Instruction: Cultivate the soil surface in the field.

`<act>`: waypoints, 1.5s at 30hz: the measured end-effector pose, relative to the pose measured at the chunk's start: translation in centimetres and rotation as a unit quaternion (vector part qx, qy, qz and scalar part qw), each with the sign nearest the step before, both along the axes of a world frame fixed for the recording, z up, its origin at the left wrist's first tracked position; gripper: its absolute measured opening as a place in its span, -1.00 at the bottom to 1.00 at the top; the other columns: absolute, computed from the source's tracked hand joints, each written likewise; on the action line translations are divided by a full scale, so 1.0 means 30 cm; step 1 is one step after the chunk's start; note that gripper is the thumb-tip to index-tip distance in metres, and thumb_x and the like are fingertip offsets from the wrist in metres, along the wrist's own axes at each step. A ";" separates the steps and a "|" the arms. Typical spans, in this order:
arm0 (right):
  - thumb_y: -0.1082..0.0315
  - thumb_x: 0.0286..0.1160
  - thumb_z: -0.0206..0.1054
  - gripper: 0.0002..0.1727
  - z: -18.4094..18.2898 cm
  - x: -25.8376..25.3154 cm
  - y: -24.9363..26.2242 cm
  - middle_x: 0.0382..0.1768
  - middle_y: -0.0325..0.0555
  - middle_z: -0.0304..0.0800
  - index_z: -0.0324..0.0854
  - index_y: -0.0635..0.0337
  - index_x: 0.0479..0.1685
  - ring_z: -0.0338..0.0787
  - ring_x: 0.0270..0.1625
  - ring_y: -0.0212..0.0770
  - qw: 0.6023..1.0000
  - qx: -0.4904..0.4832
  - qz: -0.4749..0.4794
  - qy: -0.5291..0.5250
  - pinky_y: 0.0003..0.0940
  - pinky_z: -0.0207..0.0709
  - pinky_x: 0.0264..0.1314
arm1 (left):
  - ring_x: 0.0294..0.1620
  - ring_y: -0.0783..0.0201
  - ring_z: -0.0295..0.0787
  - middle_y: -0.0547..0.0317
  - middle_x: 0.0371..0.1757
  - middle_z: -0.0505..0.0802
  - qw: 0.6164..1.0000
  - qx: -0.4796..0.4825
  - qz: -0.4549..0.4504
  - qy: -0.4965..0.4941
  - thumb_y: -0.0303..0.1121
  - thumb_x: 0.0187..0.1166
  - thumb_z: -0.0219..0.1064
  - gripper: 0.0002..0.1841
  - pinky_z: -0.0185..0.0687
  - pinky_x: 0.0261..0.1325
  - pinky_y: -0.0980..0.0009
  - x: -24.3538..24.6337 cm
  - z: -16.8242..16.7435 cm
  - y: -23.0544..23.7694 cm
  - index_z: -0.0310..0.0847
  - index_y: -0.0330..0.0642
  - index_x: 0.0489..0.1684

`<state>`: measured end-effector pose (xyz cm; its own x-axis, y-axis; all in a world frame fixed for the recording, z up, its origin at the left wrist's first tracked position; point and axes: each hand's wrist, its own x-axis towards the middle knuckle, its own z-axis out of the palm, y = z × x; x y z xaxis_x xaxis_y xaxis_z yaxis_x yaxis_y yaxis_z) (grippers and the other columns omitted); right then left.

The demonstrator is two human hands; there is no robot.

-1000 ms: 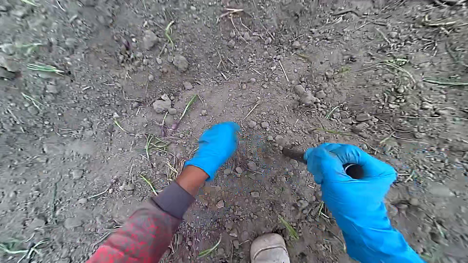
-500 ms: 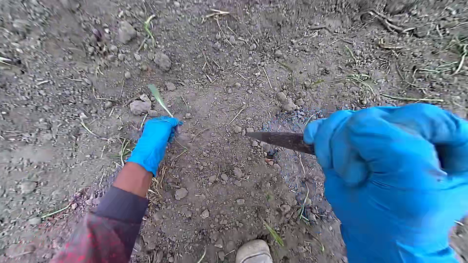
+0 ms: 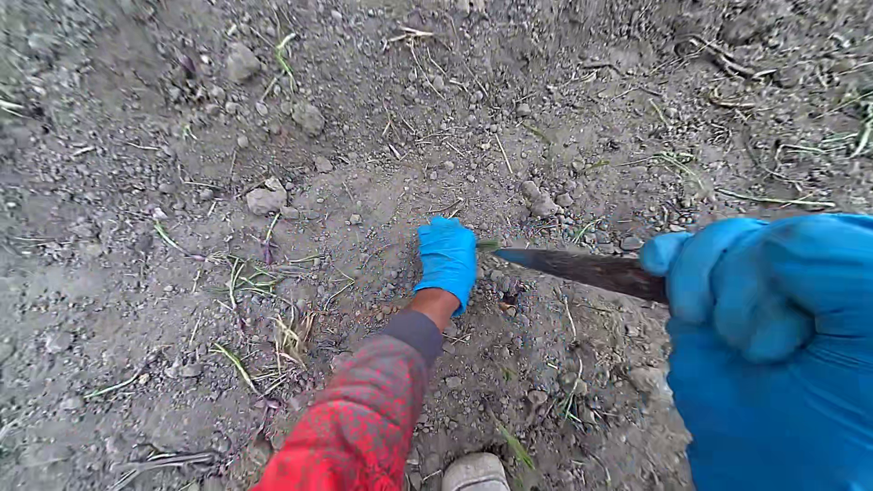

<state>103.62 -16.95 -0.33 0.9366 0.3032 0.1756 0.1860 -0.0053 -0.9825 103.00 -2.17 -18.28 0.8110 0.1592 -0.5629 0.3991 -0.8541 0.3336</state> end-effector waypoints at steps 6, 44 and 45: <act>0.40 0.43 0.36 -0.73 -0.449 -0.045 0.008 -0.50 -0.53 0.72 0.54 -0.16 -0.58 0.71 -0.46 -0.48 0.993 -0.108 0.014 0.033 -0.42 0.69 -0.34 | 0.32 -0.08 0.77 0.01 0.24 0.85 1.000 0.006 0.016 0.009 -0.29 0.65 0.28 -0.74 0.66 0.28 -0.23 -0.169 0.148 0.284 0.85 0.01 0.13; 0.31 0.58 0.34 -0.80 -0.437 -0.068 -0.026 -0.52 -0.47 0.73 0.53 0.00 -0.44 0.76 -0.42 -0.49 0.985 -0.137 -0.001 0.101 -0.41 0.71 -0.24 | 0.16 -0.17 0.77 -0.22 0.22 0.77 0.972 0.091 0.211 -0.043 -0.22 0.76 0.30 -0.68 0.63 0.22 -0.26 -0.895 0.600 0.600 0.76 -0.26 0.23; 0.29 0.60 0.33 -0.81 -0.438 -0.069 -0.022 -0.50 -0.46 0.74 0.54 0.01 -0.42 0.77 -0.40 -0.48 0.984 -0.142 0.000 0.107 -0.39 0.72 -0.21 | 0.10 -0.22 0.77 -0.25 0.15 0.79 0.970 0.113 0.217 -0.016 -0.23 0.75 0.32 -0.70 0.62 0.16 -0.32 -1.026 0.669 0.646 0.77 -0.29 0.16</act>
